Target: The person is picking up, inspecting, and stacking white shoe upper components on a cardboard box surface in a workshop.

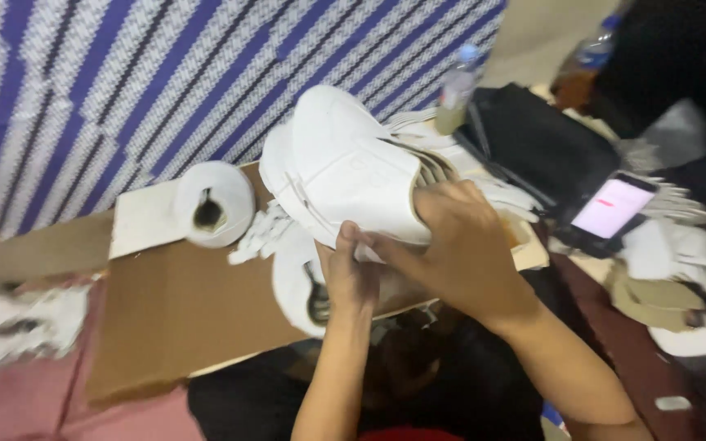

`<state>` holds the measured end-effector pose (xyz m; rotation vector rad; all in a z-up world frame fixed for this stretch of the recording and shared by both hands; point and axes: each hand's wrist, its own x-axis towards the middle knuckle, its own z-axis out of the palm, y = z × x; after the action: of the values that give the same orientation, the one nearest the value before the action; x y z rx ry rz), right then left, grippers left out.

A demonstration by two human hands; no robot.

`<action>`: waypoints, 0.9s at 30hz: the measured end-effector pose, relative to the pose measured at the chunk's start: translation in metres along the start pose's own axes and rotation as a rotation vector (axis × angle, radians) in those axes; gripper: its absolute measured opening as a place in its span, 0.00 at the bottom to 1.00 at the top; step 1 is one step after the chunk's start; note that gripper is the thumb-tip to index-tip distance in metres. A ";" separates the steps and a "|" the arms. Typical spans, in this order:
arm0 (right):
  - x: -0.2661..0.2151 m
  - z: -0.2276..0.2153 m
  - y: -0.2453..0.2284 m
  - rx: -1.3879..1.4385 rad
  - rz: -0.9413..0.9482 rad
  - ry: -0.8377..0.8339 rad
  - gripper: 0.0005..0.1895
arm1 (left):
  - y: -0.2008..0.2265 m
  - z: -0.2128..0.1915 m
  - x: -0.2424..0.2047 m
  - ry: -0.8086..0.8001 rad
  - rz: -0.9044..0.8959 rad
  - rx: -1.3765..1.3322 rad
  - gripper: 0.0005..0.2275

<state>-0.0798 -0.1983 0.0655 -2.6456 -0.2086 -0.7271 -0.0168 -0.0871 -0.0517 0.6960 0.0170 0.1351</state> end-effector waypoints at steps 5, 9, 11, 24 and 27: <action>0.026 -0.045 0.055 -0.058 0.283 -0.415 0.35 | -0.026 0.054 -0.009 -0.228 0.027 0.099 0.37; 0.031 -0.050 0.113 0.078 0.462 -0.415 0.28 | -0.049 0.095 -0.006 -0.300 -0.163 0.044 0.36; 0.034 -0.054 0.133 0.027 0.558 -0.309 0.28 | -0.072 0.108 0.005 -0.414 -0.308 -0.049 0.34; 0.103 0.122 0.445 -0.946 0.268 0.023 0.32 | -0.129 0.020 -0.021 -0.122 -0.688 0.531 0.08; 0.088 0.177 0.480 -0.994 0.275 -0.260 0.23 | -0.137 -0.011 -0.022 -0.037 -0.641 0.563 0.03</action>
<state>0.1923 -0.5620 -0.1858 -3.5816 0.5987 -0.4408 -0.0233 -0.1873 -0.1487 1.2194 0.2481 -0.5177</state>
